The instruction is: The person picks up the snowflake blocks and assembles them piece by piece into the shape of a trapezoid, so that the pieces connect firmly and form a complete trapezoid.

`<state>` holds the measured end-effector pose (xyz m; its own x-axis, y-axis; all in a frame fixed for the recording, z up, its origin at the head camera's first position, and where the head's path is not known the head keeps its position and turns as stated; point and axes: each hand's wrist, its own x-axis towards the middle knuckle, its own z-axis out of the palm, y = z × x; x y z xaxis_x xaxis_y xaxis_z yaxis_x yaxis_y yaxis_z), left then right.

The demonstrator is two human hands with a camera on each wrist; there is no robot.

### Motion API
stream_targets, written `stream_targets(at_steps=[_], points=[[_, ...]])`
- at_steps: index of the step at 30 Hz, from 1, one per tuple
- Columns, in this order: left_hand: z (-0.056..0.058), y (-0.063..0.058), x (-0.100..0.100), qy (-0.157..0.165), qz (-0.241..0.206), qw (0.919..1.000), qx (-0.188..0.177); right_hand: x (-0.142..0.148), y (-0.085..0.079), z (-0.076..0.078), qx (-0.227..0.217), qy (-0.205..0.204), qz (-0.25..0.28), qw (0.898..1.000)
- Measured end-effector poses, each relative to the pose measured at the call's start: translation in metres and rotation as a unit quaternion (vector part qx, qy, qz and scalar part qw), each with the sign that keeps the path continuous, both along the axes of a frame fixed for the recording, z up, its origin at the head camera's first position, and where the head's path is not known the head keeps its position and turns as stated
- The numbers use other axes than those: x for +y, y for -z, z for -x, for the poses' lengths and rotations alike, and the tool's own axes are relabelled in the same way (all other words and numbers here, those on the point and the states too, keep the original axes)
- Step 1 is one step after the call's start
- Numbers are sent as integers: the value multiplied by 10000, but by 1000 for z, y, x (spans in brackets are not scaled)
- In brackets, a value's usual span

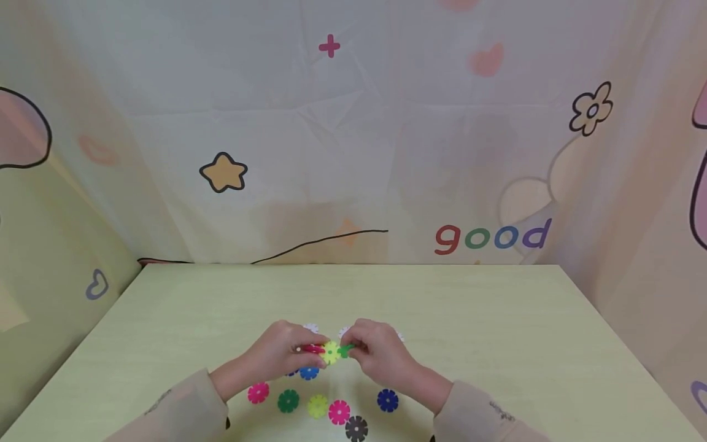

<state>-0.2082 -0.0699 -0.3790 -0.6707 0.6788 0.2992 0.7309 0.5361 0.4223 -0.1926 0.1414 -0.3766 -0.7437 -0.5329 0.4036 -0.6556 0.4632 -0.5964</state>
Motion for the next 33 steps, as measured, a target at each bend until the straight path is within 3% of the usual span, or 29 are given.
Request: stream_targets(at_steps=[7,11,16,19,26,33], points=[[-2,4,-2,-32,-520,9984,-200,-3,4,-3,365,67,493,9981],[-4,4,-2,-105,-523,9982,-263,-5,5,-3,624,-1,669,9958],[-4,4,-3,52,-218,9997,132,-8,5,-2,734,-93,320,9967],[-3,3,-2,47,-157,9998,106,-8,4,-1,599,-32,103,9981],[4,0,-3,-243,-239,9965,-761,-4,-1,8,55,-7,26,10000],[16,-4,-9,-332,-674,9813,-1770,5,0,17,-114,226,-42,9997]])
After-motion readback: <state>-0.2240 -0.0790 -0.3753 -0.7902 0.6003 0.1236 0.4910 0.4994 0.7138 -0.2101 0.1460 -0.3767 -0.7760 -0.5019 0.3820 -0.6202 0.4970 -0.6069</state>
